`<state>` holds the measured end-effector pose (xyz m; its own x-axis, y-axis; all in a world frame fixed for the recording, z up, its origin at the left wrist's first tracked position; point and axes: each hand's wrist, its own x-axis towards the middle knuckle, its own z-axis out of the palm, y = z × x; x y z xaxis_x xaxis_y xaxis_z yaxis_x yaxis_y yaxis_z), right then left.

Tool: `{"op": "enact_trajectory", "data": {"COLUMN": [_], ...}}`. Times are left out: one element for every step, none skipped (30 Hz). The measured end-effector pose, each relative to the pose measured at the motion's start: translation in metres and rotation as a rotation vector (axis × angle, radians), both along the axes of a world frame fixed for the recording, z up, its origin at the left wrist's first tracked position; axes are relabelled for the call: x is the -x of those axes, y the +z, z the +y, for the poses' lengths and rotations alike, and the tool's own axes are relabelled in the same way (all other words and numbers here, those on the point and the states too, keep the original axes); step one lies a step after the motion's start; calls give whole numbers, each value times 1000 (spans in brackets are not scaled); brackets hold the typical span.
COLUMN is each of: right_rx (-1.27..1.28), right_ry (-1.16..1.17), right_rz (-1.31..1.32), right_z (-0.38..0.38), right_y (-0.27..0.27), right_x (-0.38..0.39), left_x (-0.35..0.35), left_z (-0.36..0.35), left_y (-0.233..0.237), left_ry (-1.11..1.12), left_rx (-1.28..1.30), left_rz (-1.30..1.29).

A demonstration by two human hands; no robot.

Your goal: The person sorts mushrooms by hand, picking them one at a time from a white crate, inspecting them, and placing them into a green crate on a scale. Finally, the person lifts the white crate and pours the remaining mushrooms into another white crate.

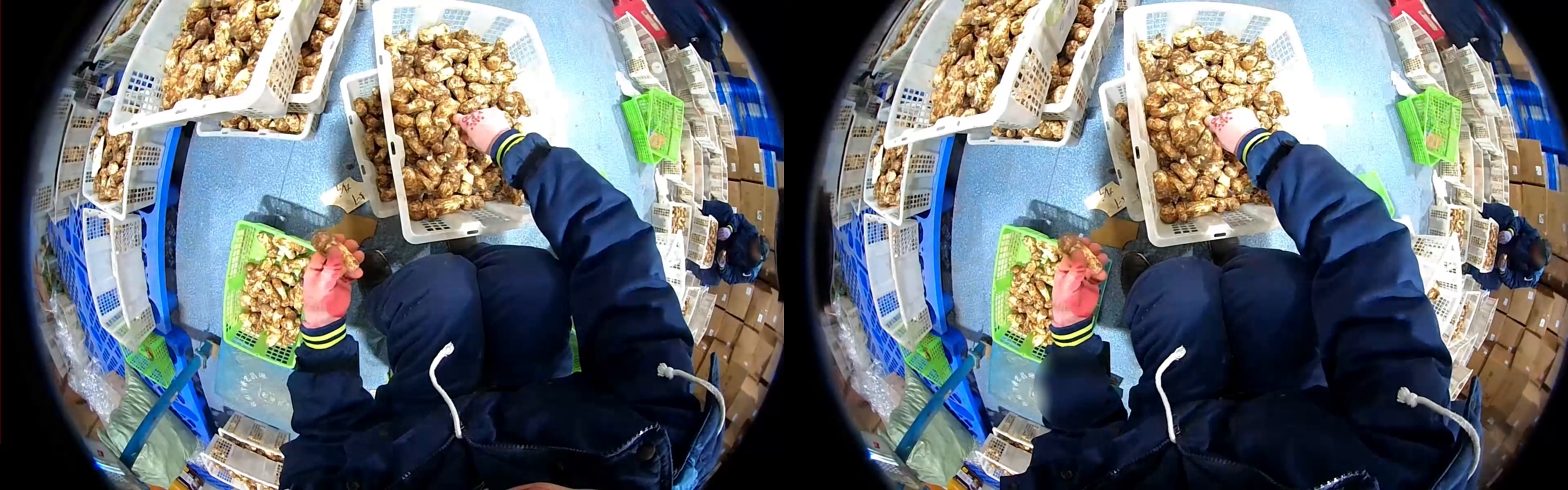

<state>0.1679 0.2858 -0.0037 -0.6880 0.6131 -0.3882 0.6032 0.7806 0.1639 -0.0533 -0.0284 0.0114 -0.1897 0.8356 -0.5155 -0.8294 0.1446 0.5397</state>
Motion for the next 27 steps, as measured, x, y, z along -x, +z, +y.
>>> {"op": "enact_trajectory", "data": {"right_rx": [-9,46,44,37,71,109,79,48,149,181,188,198,143,46,111,176,291,402,399,393,377,365,314,260,253,234,279], "right_ry": [2,9,-9,-27,-38,-58,-65,-73,-185,-174,-211,-247,-224,-193,-246,-302,-333,-327,-268,-208,-215,-223,-293,-364,-382,-351,-450], "right_rz": [-2,-108,-156,-205,-247,-364,-166,32,106,326,309,293,333,308,307,301,299,268,238,205,224,244,257,271,387,484,491], "right_z": [-3,-6,-10,-11,-10,-10,-10,-12,-19,-22,-24,-28,-32,-35,-34,-33,-31,-20,-22,-23,-20,-19,-14,-11,-3,5,10], "right_y": [4,9,14,21,27,38,29,22,36,24,12,5,-9,-20,-16,-10,-1,-9,-3,3,11,16,20,32,28,24,22], "right_x": [2,1,3,5,7,15,12,11,22,25,30,37,41,38,42,42,33,22,11,1,-8,-13,-17,-17,-20,-17,-10], "left_x": [-4,-5,-3,-2,-2,-3,-4,-5,-7,-11,-15,-19,-21,-22,-21,-21,-20,-19,-18,-18,-17,-18,-19,-22,-25,-27,-29], "left_z": [7,9,8,9,9,10,10,10,12,15,17,18,20,21,22,22,22,22,22,23,24,25,26,27,30,32,34], "left_y": [6,10,11,10,10,9,9,10,11,12,14,16,18,24,28,30,30,29,27,26,24,24,24,26,27,28,30], "left_ry": [-13,-23,-19,-46,-75,-75,-76,-78,-79,-89,-99,-108,-132,-163,-178,-196,-197,-181,-167,-167,-160,-154,-170,-172,-199,-224,-264], "left_rx": [25,54,54,37,22,20,39,57,53,62,74,89,98,95,81,69,68,57,45,39,42,48,65,63,53,45,71], "left_rz": [7,15,16,7,-4,-5,-3,-1,-2,22,49,77,72,105,114,119,119,87,53,49,26,3,41,39,45,53,54]}}
